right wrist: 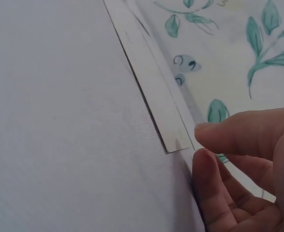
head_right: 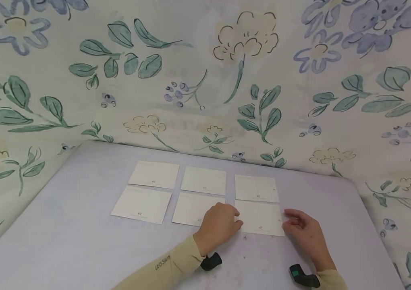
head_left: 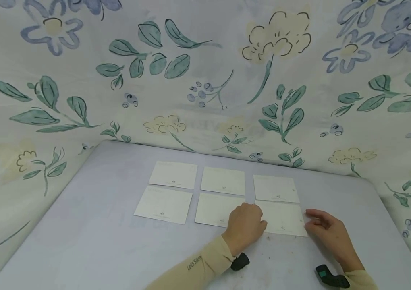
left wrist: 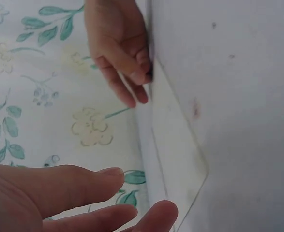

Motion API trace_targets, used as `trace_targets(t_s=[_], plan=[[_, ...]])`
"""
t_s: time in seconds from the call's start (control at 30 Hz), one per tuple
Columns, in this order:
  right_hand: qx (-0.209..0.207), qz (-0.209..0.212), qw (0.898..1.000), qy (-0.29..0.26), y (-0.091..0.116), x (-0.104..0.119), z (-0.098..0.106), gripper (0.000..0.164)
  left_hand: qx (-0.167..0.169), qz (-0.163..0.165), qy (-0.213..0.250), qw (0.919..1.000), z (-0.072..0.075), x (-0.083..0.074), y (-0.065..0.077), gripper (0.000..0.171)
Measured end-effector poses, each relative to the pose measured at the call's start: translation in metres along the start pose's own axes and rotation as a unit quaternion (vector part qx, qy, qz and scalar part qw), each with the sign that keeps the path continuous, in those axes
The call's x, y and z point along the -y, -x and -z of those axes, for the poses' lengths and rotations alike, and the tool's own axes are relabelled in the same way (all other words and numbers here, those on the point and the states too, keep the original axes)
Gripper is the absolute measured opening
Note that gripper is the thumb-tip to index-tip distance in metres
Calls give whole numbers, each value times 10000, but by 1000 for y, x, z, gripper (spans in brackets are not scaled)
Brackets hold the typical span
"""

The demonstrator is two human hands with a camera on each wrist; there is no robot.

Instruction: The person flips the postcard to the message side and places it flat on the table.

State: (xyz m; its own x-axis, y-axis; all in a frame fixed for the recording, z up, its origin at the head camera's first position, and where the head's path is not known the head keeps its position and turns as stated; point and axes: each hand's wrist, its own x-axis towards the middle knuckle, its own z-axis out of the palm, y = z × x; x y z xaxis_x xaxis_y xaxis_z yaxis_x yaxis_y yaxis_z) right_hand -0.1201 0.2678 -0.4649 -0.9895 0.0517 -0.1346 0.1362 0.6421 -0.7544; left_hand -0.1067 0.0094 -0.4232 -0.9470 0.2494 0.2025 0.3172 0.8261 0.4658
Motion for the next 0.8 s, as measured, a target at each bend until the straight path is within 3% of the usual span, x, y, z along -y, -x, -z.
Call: trace_targets(t_s=[0.13,0.47,0.57,0.8], plan=[[-46,41,10000,3,2,2,-1,47,-1,8,98,10000,12,2,-1,12],[-138,-78,9997,192,5,8,-6,45,91,230,762,9968,39,22,4,20],[-217,-190,9990,334,6,11,-8,44,117,296,1003,9944,46,35,11,21],[-475,-92,9976,498,9,19,-10,44,-183,485,1003,9936,69,71,27,24]])
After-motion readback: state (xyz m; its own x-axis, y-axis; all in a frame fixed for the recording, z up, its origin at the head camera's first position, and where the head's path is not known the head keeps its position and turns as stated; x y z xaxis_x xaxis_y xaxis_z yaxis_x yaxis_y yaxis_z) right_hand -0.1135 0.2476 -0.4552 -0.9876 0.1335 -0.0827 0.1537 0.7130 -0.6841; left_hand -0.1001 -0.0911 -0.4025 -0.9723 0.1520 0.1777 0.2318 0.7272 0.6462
